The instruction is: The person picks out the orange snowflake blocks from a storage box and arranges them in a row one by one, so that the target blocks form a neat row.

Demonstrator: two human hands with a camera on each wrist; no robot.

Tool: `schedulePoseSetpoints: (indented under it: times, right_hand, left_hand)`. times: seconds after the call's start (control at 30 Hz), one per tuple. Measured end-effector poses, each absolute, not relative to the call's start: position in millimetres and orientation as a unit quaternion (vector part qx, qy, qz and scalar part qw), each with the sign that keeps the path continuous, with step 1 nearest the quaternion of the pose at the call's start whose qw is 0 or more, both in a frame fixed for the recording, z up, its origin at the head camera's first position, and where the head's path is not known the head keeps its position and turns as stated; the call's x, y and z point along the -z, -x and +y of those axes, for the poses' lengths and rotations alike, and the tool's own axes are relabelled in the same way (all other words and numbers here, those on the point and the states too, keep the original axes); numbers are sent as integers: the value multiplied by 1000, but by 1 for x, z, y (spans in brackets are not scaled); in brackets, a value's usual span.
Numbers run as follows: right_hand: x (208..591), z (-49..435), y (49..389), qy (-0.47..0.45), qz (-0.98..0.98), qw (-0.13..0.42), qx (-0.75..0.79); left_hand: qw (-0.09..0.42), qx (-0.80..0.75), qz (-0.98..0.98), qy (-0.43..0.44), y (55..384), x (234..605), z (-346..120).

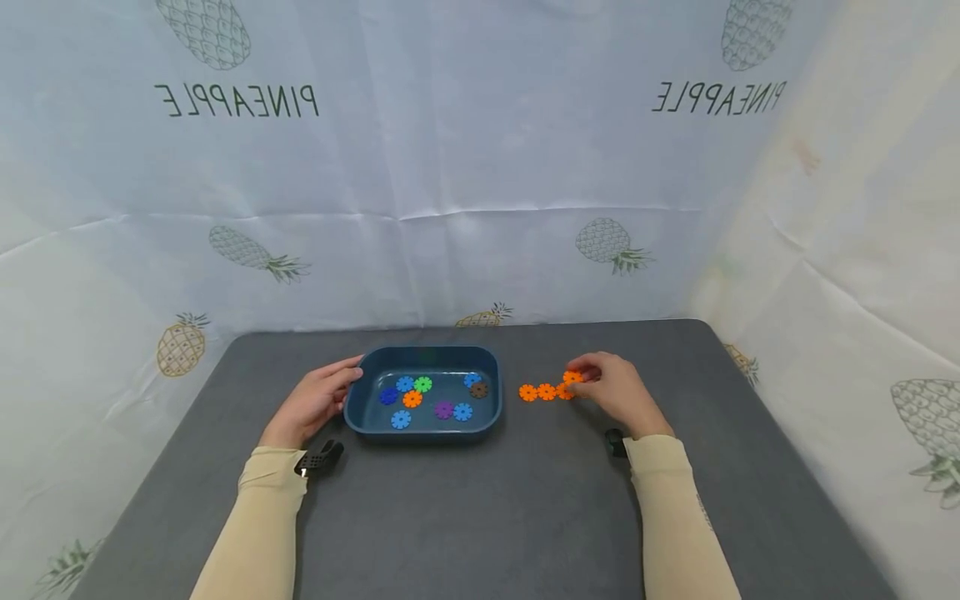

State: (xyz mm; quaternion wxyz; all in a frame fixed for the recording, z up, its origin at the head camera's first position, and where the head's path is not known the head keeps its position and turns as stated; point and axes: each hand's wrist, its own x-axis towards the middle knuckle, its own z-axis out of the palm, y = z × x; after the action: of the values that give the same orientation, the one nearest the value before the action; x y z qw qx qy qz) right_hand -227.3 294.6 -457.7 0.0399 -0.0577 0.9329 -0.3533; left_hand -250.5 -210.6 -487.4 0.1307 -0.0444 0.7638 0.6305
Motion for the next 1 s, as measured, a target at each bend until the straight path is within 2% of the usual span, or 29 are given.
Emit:
schedulePoseSetpoints:
  times: [0.47,1.0]
  right_hand:
    - [465,318,231,35,958,39,283]
    - [478,324,234,23,959,46,280]
  left_hand:
    - [131,-631,764,44,252,487,-214]
    - [134,-628,764,51,251,487,-212]
